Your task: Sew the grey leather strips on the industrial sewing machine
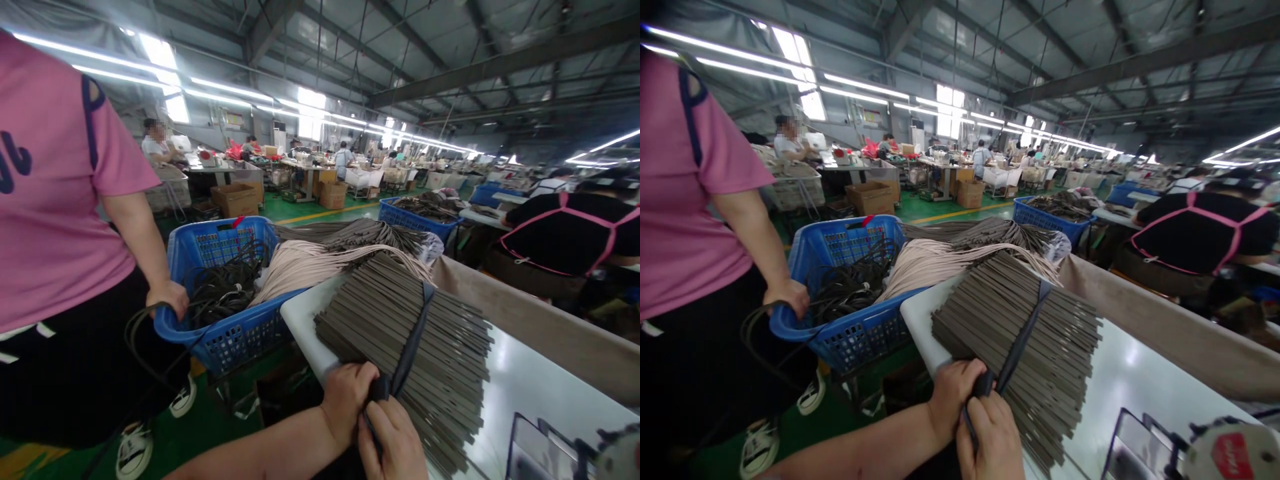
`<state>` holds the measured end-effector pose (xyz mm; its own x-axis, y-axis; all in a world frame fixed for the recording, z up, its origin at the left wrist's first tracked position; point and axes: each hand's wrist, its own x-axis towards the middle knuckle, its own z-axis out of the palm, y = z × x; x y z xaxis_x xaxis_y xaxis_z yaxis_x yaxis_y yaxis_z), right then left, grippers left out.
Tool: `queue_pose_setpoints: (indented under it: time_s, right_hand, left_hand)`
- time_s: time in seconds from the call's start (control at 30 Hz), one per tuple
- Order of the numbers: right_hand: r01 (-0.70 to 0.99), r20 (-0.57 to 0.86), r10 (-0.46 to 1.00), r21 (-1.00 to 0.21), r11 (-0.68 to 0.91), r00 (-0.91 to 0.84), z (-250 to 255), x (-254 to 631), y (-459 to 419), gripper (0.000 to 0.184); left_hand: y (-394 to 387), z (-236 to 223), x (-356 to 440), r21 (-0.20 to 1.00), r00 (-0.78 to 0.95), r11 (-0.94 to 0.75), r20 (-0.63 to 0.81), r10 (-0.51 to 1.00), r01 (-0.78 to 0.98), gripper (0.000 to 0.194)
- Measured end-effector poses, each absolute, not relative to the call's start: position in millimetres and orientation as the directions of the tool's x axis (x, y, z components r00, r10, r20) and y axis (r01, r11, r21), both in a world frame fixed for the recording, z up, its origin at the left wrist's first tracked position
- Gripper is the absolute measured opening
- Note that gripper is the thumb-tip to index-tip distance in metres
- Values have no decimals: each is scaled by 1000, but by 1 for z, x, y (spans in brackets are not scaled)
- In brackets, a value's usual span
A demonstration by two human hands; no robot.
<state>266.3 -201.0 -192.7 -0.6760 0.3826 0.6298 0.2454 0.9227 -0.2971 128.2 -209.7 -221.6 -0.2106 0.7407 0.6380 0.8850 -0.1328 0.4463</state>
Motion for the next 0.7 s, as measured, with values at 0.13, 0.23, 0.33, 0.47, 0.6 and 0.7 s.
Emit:
queue_pose_setpoints:
  time_s: [0.13, 0.23, 0.33, 0.47, 0.6, 0.7]
  right_hand:
    - [243, 647, 390, -308, 920, -655, -191, 268, -202, 10]
    - [245, 644, 393, -312, 918, -657, -188, 266, -203, 12]
    - [247, 645, 375, -284, 927, -666, -190, 266, -203, 14]
    - [268, 631, 372, -259, 928, -681, -198, 266, -200, 12]
    - [265, 657, 361, -245, 933, -662, -200, 265, -198, 12]
    - [275, 662, 367, -244, 930, -653, -196, 264, -199, 12]
  left_hand:
    - [-216, -212, 130, 450, -195, -155, 637, 746, 879, 12]
    - [-217, -211, 129, 457, -197, -172, 651, 733, 873, 13]
    - [-217, -215, 129, 471, -198, -191, 658, 727, 861, 15]
    - [-216, -220, 130, 469, -187, -201, 657, 730, 860, 15]
    - [-215, -220, 131, 449, -191, -187, 670, 718, 874, 15]
    - [-216, -217, 131, 447, -188, -193, 674, 714, 873, 16]
